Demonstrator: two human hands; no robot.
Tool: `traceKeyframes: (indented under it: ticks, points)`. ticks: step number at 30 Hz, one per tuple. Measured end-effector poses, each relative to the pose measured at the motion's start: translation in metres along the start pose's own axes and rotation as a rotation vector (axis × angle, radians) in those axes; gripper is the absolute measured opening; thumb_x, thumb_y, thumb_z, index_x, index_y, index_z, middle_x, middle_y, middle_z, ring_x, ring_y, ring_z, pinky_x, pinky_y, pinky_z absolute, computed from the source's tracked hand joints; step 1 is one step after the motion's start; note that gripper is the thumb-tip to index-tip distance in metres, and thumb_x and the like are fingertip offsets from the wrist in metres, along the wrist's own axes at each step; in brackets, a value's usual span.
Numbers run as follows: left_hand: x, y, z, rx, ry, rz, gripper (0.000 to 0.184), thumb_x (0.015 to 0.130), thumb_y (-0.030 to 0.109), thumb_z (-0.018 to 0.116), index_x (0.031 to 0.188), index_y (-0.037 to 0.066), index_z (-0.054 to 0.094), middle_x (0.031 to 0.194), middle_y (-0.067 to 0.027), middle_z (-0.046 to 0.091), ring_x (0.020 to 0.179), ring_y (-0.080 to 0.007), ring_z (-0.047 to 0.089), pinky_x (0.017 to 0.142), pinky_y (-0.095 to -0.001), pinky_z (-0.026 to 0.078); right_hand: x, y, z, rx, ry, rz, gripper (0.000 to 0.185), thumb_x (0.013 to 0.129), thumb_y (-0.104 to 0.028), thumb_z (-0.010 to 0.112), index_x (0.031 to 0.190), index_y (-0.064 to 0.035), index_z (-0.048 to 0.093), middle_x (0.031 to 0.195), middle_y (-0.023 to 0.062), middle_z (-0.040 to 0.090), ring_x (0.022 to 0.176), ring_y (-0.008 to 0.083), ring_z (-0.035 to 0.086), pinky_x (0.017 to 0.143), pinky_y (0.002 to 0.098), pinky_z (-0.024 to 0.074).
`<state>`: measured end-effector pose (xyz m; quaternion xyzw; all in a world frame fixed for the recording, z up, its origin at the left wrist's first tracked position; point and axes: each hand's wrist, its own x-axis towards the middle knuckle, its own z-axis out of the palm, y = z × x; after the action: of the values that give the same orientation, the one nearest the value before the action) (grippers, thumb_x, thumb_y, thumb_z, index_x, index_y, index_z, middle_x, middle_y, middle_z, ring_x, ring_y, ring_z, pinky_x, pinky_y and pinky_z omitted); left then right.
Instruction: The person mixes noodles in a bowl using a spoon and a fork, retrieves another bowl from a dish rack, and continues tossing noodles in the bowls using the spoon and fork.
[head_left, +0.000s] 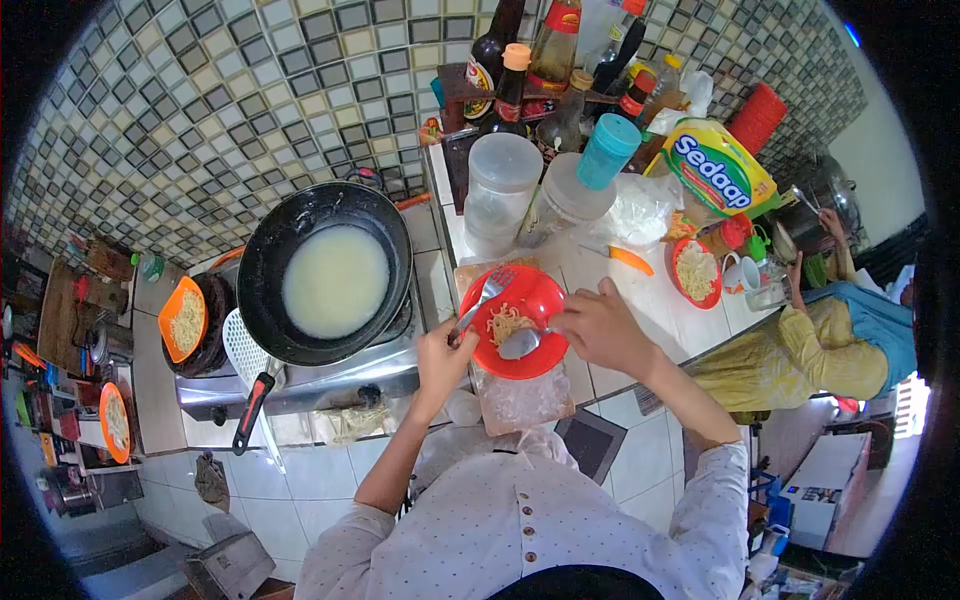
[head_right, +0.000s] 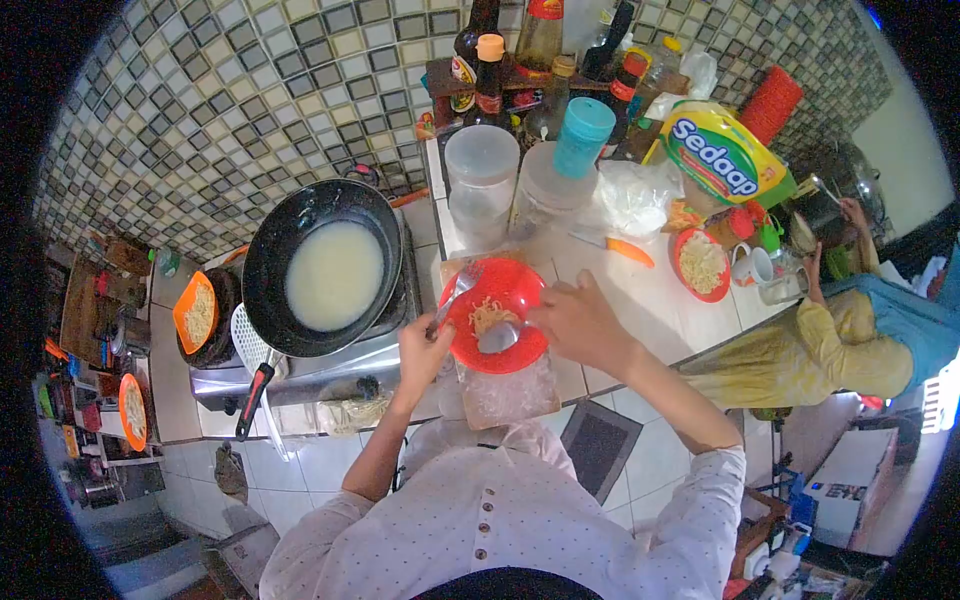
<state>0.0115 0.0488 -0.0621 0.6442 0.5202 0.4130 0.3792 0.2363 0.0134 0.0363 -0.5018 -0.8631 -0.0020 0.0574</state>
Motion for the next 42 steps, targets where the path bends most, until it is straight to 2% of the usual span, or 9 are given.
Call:
traceKeyframes:
  ticks: [4, 6, 13, 22, 24, 27, 30, 33, 42]
  points:
    - [0.000, 0.003, -0.001, 0.004, -0.002, -0.013, 0.022, 0.070, 0.018, 0.060, 0.070, -0.003, 0.056, 0.046, -0.0123, 0.045, 0.041, -0.0121, 0.042, 0.041, -0.0304, 0.034, -0.005, 0.004, 0.007, 0.037, -0.067, 0.039, 0.007, 0.068, -0.015, 0.059, 0.075, -0.0157, 0.062, 0.072, -0.0019, 0.052, 0.075, 0.0131, 0.052, 0.068, 0.0344, 0.0288]
    - [0.000, 0.003, -0.001, 0.034, -0.010, -0.009, 0.022, 0.070, 0.018, 0.060, 0.070, -0.004, 0.056, 0.046, -0.0128, 0.045, 0.040, -0.0140, 0.042, 0.040, -0.0307, 0.034, -0.005, 0.010, 0.002, -0.048, -0.017, 0.055, 0.007, 0.067, -0.013, 0.057, 0.071, -0.0160, 0.062, 0.066, 0.0004, 0.050, 0.073, 0.0150, 0.051, 0.066, 0.0358, 0.0306]
    - [0.001, -0.001, -0.002, 0.047, -0.034, 0.011, 0.023, 0.070, 0.019, 0.060, 0.072, -0.004, 0.057, 0.047, -0.0130, 0.046, 0.039, -0.0147, 0.043, 0.040, -0.0307, 0.034, 0.003, 0.016, -0.013, -0.182, 0.110, 0.041, 0.006, 0.068, -0.014, 0.056, 0.069, -0.0154, 0.062, 0.066, 0.0014, 0.049, 0.073, 0.0160, 0.049, 0.067, 0.0345, 0.0302]
    - [0.001, 0.003, -0.003, 0.052, -0.054, -0.017, 0.022, 0.070, 0.018, 0.060, 0.072, -0.003, 0.057, 0.047, -0.0131, 0.047, 0.040, -0.0138, 0.043, 0.041, -0.0305, 0.035, 0.006, 0.002, 0.000, 0.032, 0.143, 0.050, 0.004, 0.069, -0.015, 0.056, 0.070, -0.0130, 0.059, 0.073, 0.0032, 0.050, 0.079, 0.0178, 0.050, 0.070, 0.0381, 0.0295]
    - [0.001, 0.001, -0.002, 0.016, -0.038, -0.011, 0.021, 0.071, 0.018, 0.060, 0.072, -0.003, 0.057, 0.048, -0.0133, 0.047, 0.040, -0.0140, 0.043, 0.041, -0.0305, 0.035, 0.005, 0.001, 0.006, 0.101, 0.075, 0.045, 0.005, 0.069, -0.016, 0.056, 0.070, -0.0133, 0.060, 0.076, 0.0038, 0.051, 0.081, 0.0176, 0.051, 0.070, 0.0382, 0.0297]
    - [0.001, 0.000, 0.000, 0.028, -0.006, 0.031, 0.021, 0.071, 0.018, 0.060, 0.072, -0.003, 0.057, 0.047, -0.0133, 0.047, 0.040, -0.0144, 0.043, 0.041, -0.0306, 0.035, 0.002, 0.005, 0.010, 0.002, 0.046, 0.008, 0.006, 0.070, -0.015, 0.058, 0.075, -0.0152, 0.062, 0.069, 0.0000, 0.048, 0.073, 0.0147, 0.048, 0.069, 0.0353, 0.0279]
    - [0.002, 0.002, -0.001, 0.028, -0.017, 0.027, 0.022, 0.070, 0.019, 0.059, 0.071, -0.003, 0.057, 0.047, -0.0130, 0.046, 0.040, -0.0149, 0.043, 0.041, -0.0307, 0.034, 0.004, 0.011, -0.005, -0.093, -0.026, 0.031, 0.005, 0.070, -0.015, 0.058, 0.073, -0.0153, 0.062, 0.068, -0.0001, 0.048, 0.073, 0.0147, 0.049, 0.069, 0.0351, 0.0279]
    - [0.002, 0.003, -0.002, 0.047, -0.023, 0.029, 0.022, 0.070, 0.019, 0.059, 0.070, -0.003, 0.057, 0.047, -0.0128, 0.046, 0.040, -0.0150, 0.043, 0.041, -0.0309, 0.034, 0.007, 0.019, -0.015, -0.060, 0.063, 0.065, 0.008, 0.069, -0.017, 0.056, 0.065, -0.0141, 0.061, 0.068, 0.0026, 0.050, 0.076, 0.0178, 0.050, 0.071, 0.0380, 0.0310]
    - [0.001, -0.001, -0.001, 0.034, -0.026, 0.009, 0.022, 0.070, 0.019, 0.059, 0.070, -0.003, 0.057, 0.047, -0.0132, 0.046, 0.039, -0.0170, 0.043, 0.041, -0.0312, 0.035, 0.006, 0.014, -0.003, 0.006, 0.083, 0.098, 0.006, 0.070, -0.017, 0.056, 0.072, -0.0141, 0.061, 0.068, 0.0033, 0.050, 0.075, 0.0176, 0.050, 0.070, 0.0385, 0.0299]
